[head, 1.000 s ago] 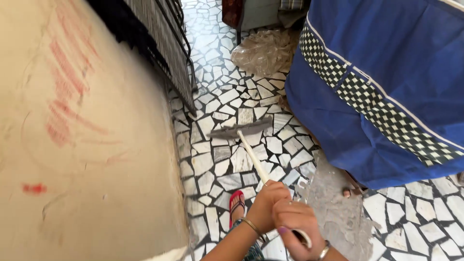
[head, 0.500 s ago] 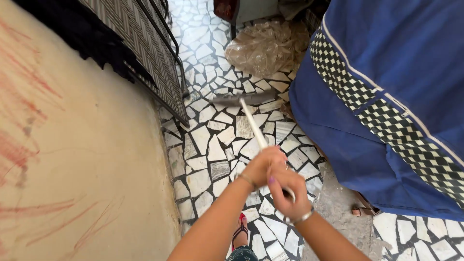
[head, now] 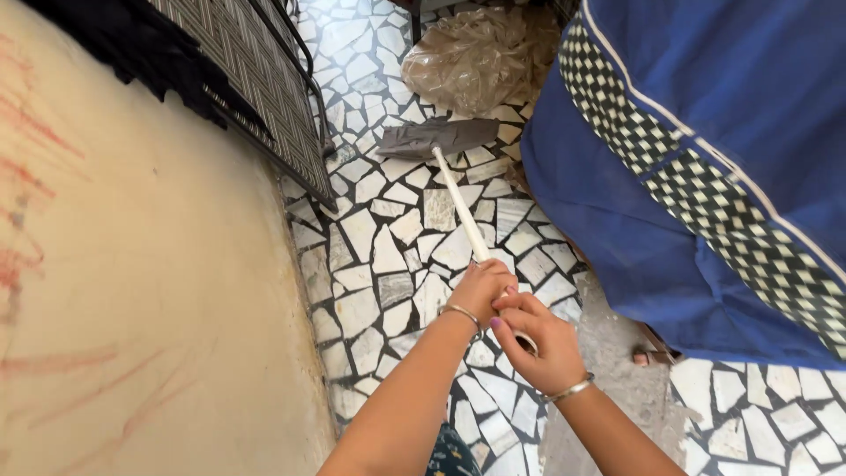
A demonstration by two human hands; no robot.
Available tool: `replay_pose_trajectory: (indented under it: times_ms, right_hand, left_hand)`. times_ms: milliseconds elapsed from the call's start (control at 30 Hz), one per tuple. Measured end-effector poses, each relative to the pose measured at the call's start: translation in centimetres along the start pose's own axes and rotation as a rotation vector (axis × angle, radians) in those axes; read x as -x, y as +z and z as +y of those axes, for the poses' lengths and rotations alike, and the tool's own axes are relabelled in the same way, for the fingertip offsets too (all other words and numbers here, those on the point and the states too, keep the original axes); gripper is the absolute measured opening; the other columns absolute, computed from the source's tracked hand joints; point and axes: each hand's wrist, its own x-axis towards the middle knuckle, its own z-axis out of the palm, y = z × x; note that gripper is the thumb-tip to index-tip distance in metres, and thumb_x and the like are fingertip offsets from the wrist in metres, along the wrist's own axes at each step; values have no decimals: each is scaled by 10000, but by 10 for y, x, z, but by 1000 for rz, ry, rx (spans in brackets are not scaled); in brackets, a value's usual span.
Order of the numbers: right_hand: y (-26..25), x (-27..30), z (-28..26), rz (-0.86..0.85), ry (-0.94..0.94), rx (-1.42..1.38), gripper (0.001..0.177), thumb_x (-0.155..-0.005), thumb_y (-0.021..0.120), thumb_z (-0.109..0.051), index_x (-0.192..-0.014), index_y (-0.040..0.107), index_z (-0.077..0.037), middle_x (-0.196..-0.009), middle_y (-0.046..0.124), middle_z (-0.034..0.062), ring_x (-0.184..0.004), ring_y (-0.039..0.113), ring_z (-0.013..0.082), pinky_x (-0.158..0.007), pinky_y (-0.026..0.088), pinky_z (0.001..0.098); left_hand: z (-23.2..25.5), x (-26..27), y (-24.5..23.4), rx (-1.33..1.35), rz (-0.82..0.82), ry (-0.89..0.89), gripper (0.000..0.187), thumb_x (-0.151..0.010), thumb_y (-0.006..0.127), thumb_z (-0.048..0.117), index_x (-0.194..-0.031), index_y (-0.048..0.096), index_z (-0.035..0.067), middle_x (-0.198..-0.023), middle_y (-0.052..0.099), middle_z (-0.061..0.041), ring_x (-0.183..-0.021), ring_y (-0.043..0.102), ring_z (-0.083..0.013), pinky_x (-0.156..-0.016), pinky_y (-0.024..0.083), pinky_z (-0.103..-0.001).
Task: The person is mopping the tiled floor using a mop, moving between different rooms and areas of the house.
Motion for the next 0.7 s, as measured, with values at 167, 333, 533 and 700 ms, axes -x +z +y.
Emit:
replay_pose_trajectory:
  times_ms: [167, 333, 533, 700]
  right_hand:
    - [-47, 100, 2, -51, 31, 12, 96, -839, 721, -198, -824, 764, -114, -1047, 764, -7, -655, 716, 179, -609, 553, 297]
    - [-111, 205, 4, -55, -169, -59, 80, -862, 725, -140, -878, 761, -71, -1020, 756, 36, -800, 747, 181, -711, 573, 280]
    - [-194, 296, -44, -40, -94, -169, 123, -914, 703, -107, -918, 775, -8, -1049, 763, 49, -823, 757, 200, -718, 598, 306]
    - [-233, 331, -88, 64, -223, -201, 184, -933, 631, -79, -818, 734, 21, -884, 750, 84, -839, 738, 235, -805, 545, 353]
  left_hand:
    - [77, 68, 52, -39, 17, 11, 144, -759, 722, 66, -838, 654, 166, -1058, 634, -32, -1289, 498, -315, -1131, 294, -596]
    - [188, 128, 91, 29, 84, 107, 266, -576, 805, 72, -769, 648, 165, -961, 657, -43, -1166, 560, -329, -985, 439, -492]
    - [288, 166, 114, 45, 120, 305, 197, -751, 794, 291, -788, 643, 168, -876, 707, -30, -969, 693, -267, -1019, 504, -388]
    - [360, 184, 99, 71, -25, 328, 325, -747, 769, 450, -894, 698, 169, -862, 723, -49, -889, 717, -293, -879, 544, -427]
